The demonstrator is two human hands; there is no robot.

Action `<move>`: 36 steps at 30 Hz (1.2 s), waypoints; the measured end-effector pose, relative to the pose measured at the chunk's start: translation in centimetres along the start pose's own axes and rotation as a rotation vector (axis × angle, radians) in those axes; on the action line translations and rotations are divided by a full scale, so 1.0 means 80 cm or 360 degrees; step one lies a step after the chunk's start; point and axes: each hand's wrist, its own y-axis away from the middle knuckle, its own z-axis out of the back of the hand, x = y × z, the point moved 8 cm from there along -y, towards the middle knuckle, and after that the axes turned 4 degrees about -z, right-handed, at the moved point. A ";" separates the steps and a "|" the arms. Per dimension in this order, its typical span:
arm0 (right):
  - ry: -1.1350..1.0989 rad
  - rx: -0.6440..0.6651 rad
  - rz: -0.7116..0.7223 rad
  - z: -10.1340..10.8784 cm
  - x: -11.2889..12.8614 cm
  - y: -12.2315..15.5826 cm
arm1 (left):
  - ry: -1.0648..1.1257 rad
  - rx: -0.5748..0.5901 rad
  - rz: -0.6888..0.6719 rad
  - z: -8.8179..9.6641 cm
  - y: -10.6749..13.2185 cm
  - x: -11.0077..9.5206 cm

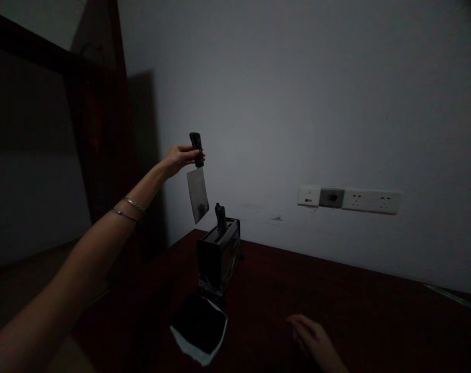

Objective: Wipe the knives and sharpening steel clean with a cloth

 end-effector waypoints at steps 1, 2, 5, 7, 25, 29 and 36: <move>-0.0038 0.0015 -0.0016 0.001 0.005 0.000 | -0.0006 0.0012 -0.0025 -0.004 0.002 -0.011; -0.0070 0.0028 -0.0017 0.003 0.012 0.000 | -0.0010 0.0024 -0.0051 -0.009 0.004 -0.022; -0.0110 0.0088 0.0004 0.012 0.049 0.005 | -0.0005 0.0072 -0.0116 -0.035 0.016 -0.055; -0.0097 0.0124 0.0001 0.022 0.082 0.012 | 0.0017 0.0101 -0.0146 -0.058 0.027 -0.074; -0.0752 0.0163 0.0023 0.076 0.262 0.121 | 0.0332 0.0469 0.0076 -0.329 0.166 -0.004; -0.0930 0.0199 -0.0160 0.073 0.235 0.101 | 0.0276 0.0590 0.0094 -0.371 0.189 0.021; -0.1112 0.0294 -0.0325 0.063 0.199 0.085 | 0.0293 0.0656 0.0029 -0.411 0.215 0.045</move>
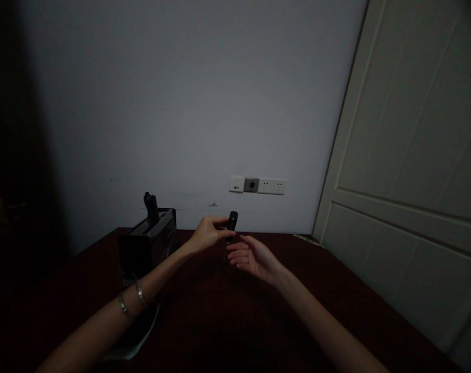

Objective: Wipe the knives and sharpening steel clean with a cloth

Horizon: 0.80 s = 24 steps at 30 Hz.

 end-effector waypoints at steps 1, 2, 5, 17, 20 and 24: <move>-0.0025 0.0009 -0.0007 0.001 -0.002 -0.001 | 0.0002 -0.0016 0.0002 -0.003 0.001 0.004; -0.0052 0.0015 -0.0013 0.002 -0.004 -0.002 | 0.0006 -0.0036 0.0005 -0.005 0.003 0.007; -0.0155 0.0025 0.0008 0.005 -0.007 -0.006 | -0.0009 -0.0101 0.0004 -0.010 0.009 0.010; -0.0612 -0.0076 0.0085 0.021 -0.011 -0.025 | -0.0306 -0.0231 -0.0470 -0.025 0.036 0.001; -0.0612 -0.0030 0.0078 0.022 -0.010 -0.031 | -0.0363 -0.0261 -0.0731 -0.030 0.047 -0.009; -0.0586 0.0056 0.0024 0.020 -0.010 -0.037 | -0.0620 -0.0310 -0.1062 -0.037 0.064 -0.022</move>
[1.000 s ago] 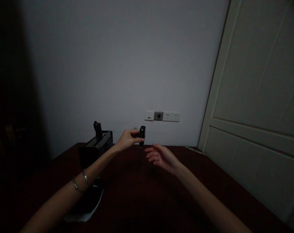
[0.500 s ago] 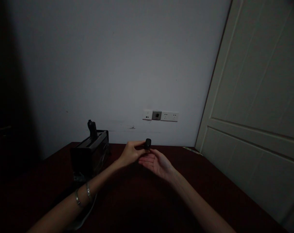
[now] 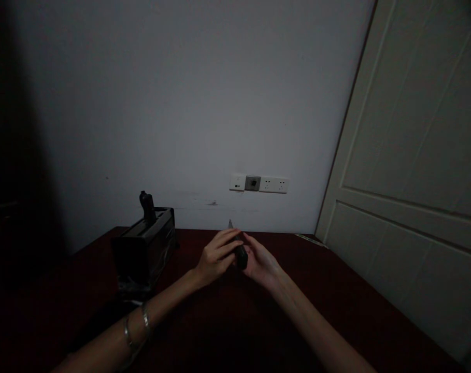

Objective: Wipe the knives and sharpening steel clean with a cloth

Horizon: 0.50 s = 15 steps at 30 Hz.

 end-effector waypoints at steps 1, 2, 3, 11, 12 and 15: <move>0.0016 -0.0004 -0.0022 0.000 -0.001 -0.001 | -0.0077 -0.0011 -0.0056 0.001 0.002 -0.003; 0.0038 -0.0012 -0.0045 0.000 -0.002 -0.001 | -0.0150 -0.0023 -0.0097 0.003 0.004 -0.005; 0.0064 -0.0022 -0.0065 0.000 -0.003 -0.002 | -0.0218 -0.0031 -0.0131 0.004 0.007 -0.007; 0.0180 -0.0304 0.0237 -0.002 0.005 0.003 | -0.0473 0.0076 -0.0399 -0.010 0.037 -0.015; 0.0206 -0.0349 0.0278 -0.001 0.006 0.004 | -0.0483 0.0076 -0.0414 -0.012 0.039 -0.015; 0.0317 -0.0429 0.0336 0.000 0.007 0.009 | -0.0522 0.0087 -0.0437 -0.015 0.044 -0.019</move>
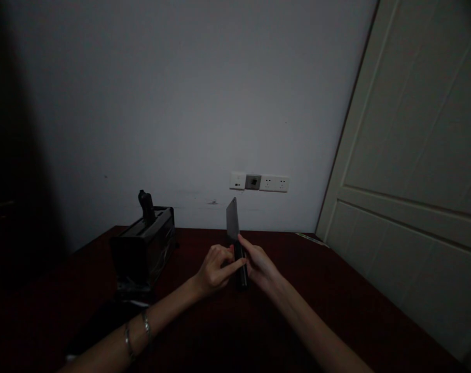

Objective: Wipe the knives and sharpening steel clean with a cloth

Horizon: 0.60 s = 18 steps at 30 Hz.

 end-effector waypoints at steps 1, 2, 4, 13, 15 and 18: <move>0.0031 -0.0014 0.0011 0.001 0.000 0.001 | -0.0021 0.0012 -0.0008 0.000 0.000 -0.002; 0.0053 -0.0025 0.0021 0.002 -0.001 0.001 | -0.0044 0.0026 -0.0017 -0.001 0.000 -0.003; 0.0081 -0.0041 0.0037 0.004 -0.004 0.000 | -0.0091 0.0037 -0.0044 0.000 0.000 -0.007; 0.0080 0.0016 0.0187 0.016 -0.019 -0.012 | -0.0072 0.0439 0.0032 -0.010 0.019 -0.022; 0.0017 0.0056 0.0174 0.016 -0.021 -0.012 | -0.0020 0.0547 0.0045 -0.003 0.030 -0.029; -0.0099 0.0075 0.0117 0.021 -0.023 -0.013 | 0.0054 0.0685 -0.0004 0.019 0.055 -0.041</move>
